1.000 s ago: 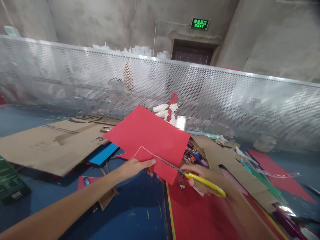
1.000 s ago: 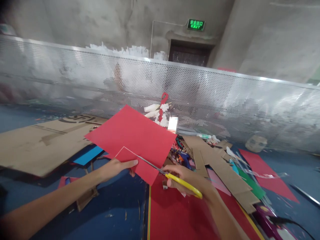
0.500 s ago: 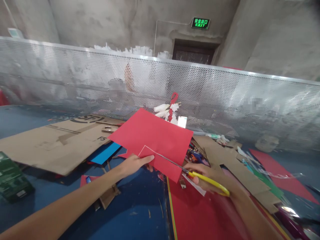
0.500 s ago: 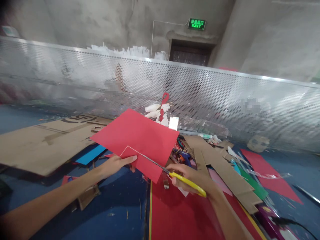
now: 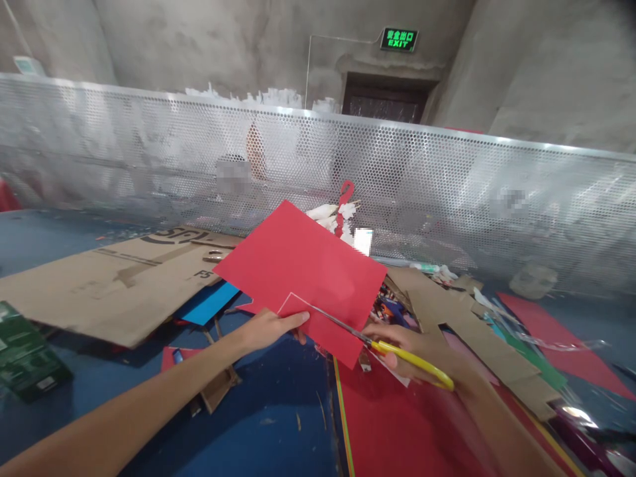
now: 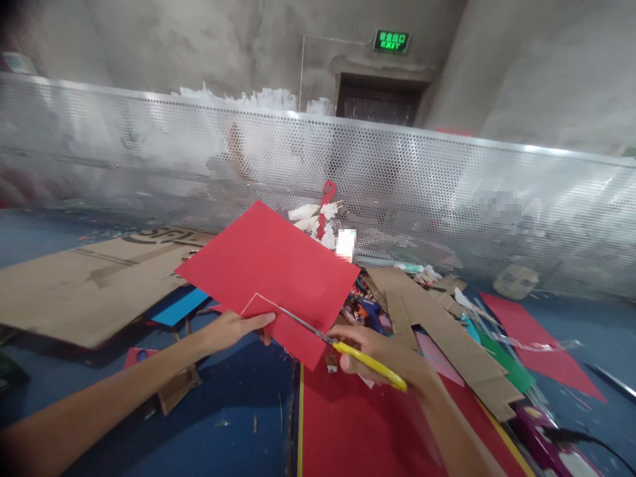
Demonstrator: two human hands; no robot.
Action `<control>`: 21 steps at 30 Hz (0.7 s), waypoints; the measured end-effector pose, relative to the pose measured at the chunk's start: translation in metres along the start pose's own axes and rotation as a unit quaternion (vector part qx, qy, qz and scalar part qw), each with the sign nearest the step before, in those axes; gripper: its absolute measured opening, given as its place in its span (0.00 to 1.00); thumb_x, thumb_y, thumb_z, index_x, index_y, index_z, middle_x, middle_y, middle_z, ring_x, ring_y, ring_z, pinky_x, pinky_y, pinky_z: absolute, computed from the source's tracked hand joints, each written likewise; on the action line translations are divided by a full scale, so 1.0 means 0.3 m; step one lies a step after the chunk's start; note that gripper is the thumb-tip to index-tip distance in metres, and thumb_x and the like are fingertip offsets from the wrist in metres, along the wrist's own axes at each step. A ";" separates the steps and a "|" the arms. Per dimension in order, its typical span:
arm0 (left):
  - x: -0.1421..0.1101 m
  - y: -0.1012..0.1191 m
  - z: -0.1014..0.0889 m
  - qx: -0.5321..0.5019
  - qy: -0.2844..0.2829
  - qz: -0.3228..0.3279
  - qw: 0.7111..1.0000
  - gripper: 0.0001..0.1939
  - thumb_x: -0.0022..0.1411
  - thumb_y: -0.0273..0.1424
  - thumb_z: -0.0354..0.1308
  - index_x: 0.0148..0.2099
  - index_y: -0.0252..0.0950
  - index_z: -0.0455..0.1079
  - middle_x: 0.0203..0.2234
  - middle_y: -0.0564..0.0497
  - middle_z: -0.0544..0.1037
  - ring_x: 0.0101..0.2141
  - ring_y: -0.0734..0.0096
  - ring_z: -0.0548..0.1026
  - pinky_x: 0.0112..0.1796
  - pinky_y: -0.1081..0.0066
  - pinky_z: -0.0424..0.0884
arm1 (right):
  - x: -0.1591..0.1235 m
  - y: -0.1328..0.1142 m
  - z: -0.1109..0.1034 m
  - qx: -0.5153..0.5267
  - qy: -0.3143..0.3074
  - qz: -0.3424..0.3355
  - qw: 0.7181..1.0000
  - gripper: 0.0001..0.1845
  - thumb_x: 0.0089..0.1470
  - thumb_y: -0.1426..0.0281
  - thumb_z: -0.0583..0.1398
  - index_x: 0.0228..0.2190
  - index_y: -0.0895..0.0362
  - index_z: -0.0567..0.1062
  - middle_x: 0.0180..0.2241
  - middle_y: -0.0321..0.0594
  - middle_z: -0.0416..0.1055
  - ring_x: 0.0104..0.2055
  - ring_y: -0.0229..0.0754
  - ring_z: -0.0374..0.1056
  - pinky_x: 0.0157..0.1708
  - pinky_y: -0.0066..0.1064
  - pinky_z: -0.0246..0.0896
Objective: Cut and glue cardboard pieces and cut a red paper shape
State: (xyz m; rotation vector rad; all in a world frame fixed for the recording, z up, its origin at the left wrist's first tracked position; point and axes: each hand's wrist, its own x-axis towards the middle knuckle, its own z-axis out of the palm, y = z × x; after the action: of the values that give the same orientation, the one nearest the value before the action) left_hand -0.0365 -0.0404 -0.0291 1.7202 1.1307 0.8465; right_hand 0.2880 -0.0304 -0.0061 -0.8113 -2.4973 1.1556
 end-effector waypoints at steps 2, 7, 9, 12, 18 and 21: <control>0.003 -0.007 0.000 -0.010 -0.003 0.002 1.000 0.23 0.64 0.49 0.56 0.27 0.38 0.78 0.25 0.49 0.83 0.31 0.63 0.80 0.41 0.67 0.74 | 0.003 0.003 0.003 0.035 -0.003 0.002 0.999 0.36 0.61 0.41 0.56 0.57 0.54 0.74 0.45 0.46 0.74 0.38 0.44 0.69 0.35 0.31 0.67; 0.002 -0.009 -0.002 -0.028 0.000 -0.006 1.000 0.23 0.63 0.50 0.57 0.28 0.38 0.78 0.25 0.49 0.83 0.31 0.63 0.80 0.41 0.66 0.75 | 0.013 0.017 0.015 0.108 -0.021 0.035 0.993 0.39 0.56 0.37 0.58 0.56 0.53 0.74 0.40 0.42 0.73 0.21 0.31 0.56 0.18 0.24 0.52; -0.001 -0.006 0.000 -0.022 0.004 -0.016 1.000 0.23 0.63 0.50 0.56 0.27 0.38 0.78 0.26 0.49 0.83 0.32 0.63 0.80 0.42 0.66 0.75 | 0.016 0.019 0.016 0.123 -0.018 0.038 0.992 0.40 0.55 0.37 0.60 0.55 0.53 0.75 0.37 0.39 0.72 0.20 0.29 0.54 0.17 0.24 0.51; -0.002 -0.008 0.003 -0.018 0.009 -0.026 0.999 0.24 0.63 0.50 0.56 0.27 0.38 0.78 0.26 0.49 0.83 0.33 0.63 0.80 0.43 0.66 0.75 | 0.016 0.006 0.013 0.130 -0.022 0.048 0.990 0.40 0.54 0.37 0.61 0.54 0.54 0.75 0.32 0.37 0.70 0.19 0.30 0.54 0.16 0.23 0.51; 0.006 -0.027 0.005 -0.061 0.007 -0.014 0.998 0.22 0.62 0.50 0.58 0.28 0.38 0.77 0.24 0.49 0.82 0.30 0.65 0.80 0.40 0.66 0.75 | 0.024 0.016 0.026 0.107 0.002 0.006 0.994 0.39 0.55 0.37 0.59 0.52 0.55 0.76 0.41 0.42 0.72 0.32 0.37 0.67 0.33 0.29 0.68; 0.003 -0.028 0.007 -0.074 0.003 -0.017 0.997 0.22 0.62 0.50 0.59 0.29 0.38 0.78 0.25 0.49 0.82 0.30 0.65 0.80 0.40 0.65 0.76 | 0.035 0.042 0.044 0.139 0.007 -0.028 0.990 0.40 0.54 0.35 0.58 0.52 0.55 0.75 0.44 0.44 0.72 0.41 0.43 0.71 0.45 0.36 0.70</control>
State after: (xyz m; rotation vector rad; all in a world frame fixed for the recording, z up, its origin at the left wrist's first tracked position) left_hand -0.0372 -0.0385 -0.0375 1.5744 1.0707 0.8931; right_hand 0.2781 -0.0255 -0.0241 -0.6668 -2.2624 1.4309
